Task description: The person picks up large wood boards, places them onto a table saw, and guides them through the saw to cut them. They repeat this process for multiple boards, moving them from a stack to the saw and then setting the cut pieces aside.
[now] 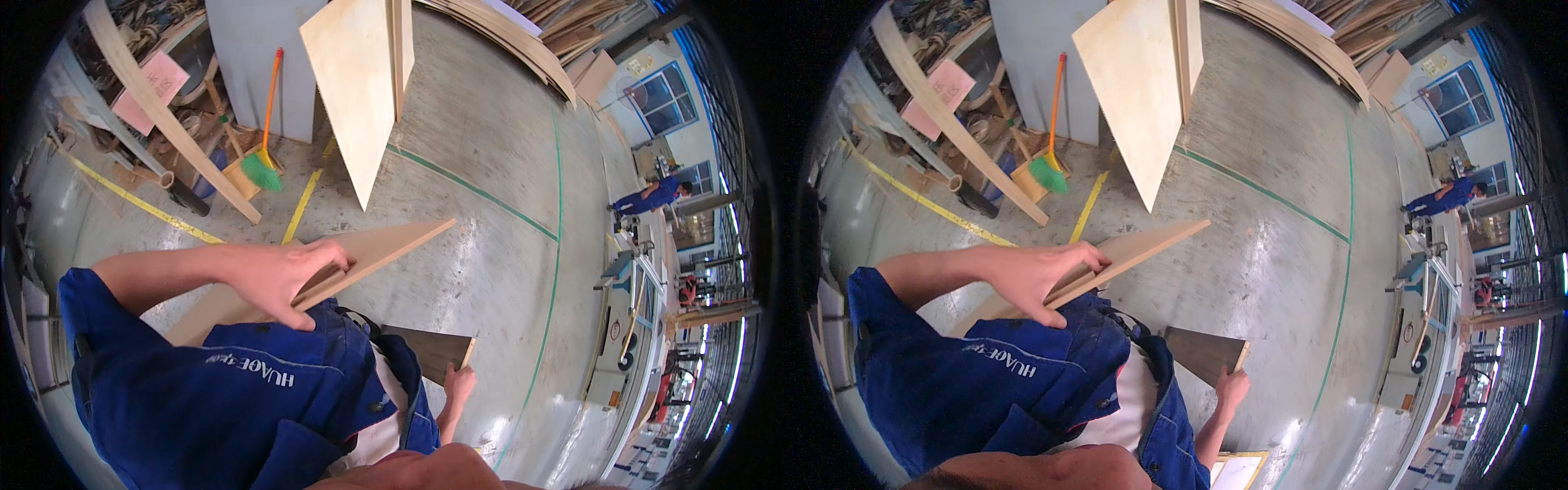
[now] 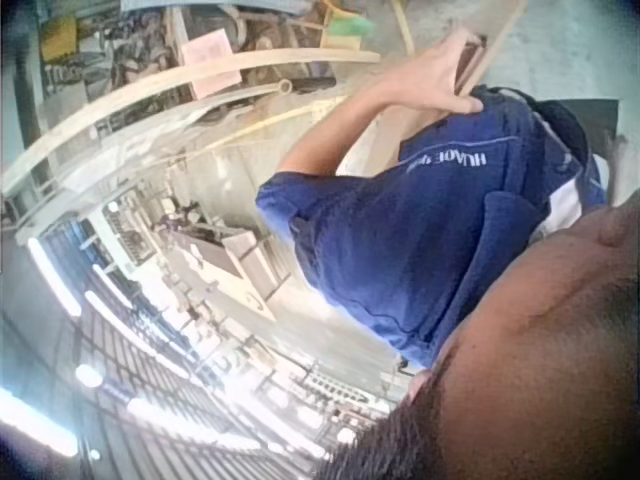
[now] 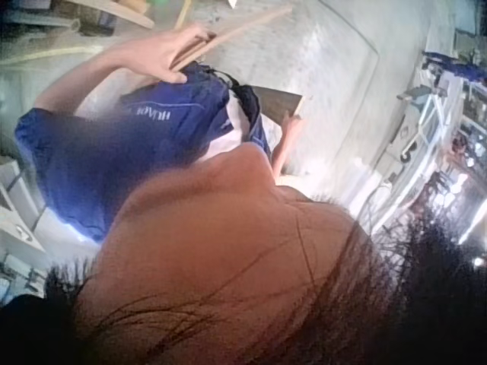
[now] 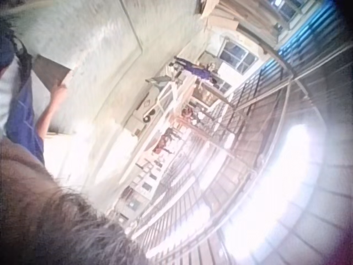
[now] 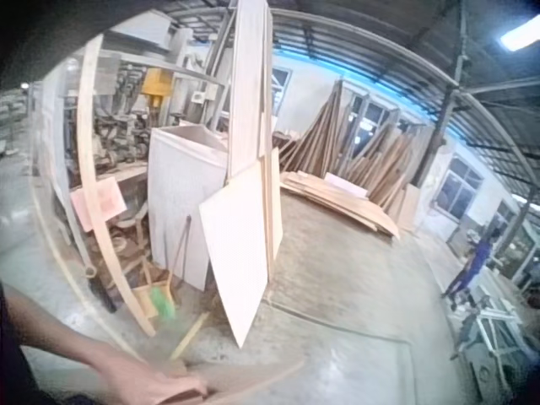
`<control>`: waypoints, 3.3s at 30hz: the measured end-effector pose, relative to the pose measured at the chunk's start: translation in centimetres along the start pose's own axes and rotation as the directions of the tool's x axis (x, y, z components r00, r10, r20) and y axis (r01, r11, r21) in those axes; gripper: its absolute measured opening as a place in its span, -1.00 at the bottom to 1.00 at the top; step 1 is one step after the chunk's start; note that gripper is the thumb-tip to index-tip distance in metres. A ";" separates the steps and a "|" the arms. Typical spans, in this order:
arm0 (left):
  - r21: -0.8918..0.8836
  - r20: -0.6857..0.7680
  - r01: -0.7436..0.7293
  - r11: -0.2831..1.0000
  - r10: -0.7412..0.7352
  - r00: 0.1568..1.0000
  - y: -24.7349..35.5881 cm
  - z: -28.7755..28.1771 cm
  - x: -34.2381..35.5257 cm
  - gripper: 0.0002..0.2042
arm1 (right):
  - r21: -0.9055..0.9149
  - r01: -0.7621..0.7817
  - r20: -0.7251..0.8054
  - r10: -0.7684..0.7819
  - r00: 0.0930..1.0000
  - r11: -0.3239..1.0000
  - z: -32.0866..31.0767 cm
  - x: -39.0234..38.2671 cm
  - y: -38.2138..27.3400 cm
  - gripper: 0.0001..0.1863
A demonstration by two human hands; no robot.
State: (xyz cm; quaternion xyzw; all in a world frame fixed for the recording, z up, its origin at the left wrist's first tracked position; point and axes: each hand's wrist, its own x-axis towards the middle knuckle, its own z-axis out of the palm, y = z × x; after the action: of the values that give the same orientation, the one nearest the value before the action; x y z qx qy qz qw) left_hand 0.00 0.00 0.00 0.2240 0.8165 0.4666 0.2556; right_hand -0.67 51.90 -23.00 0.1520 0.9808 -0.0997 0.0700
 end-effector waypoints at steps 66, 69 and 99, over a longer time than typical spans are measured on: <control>-0.618 0.000 -0.082 0.782 0.104 0.995 -13.7 -4.3 24.6 -0.22 | 0.221 -0.355 -0.059 0.376 0.925 0.908 2.6 -5.8 -2.9 -0.70; -0.611 -0.021 -0.083 0.787 0.088 0.996 -11.7 -2.6 25.5 -0.24 | 0.272 -0.353 -0.102 0.391 0.915 0.895 1.5 -4.8 -0.7 -0.75; -0.483 0.046 -0.016 0.876 0.044 0.998 1.9 -4.0 75.5 -0.41 | 0.173 -0.657 -0.121 0.677 0.726 0.734 -6.0 21.9 20.7 -0.50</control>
State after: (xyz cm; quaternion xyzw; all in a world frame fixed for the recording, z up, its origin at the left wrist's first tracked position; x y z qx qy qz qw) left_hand -60.28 43.91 -12.32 0.1788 0.6637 0.6527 0.3187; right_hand -15.55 78.71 -24.49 0.5067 0.8548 -0.1116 0.0054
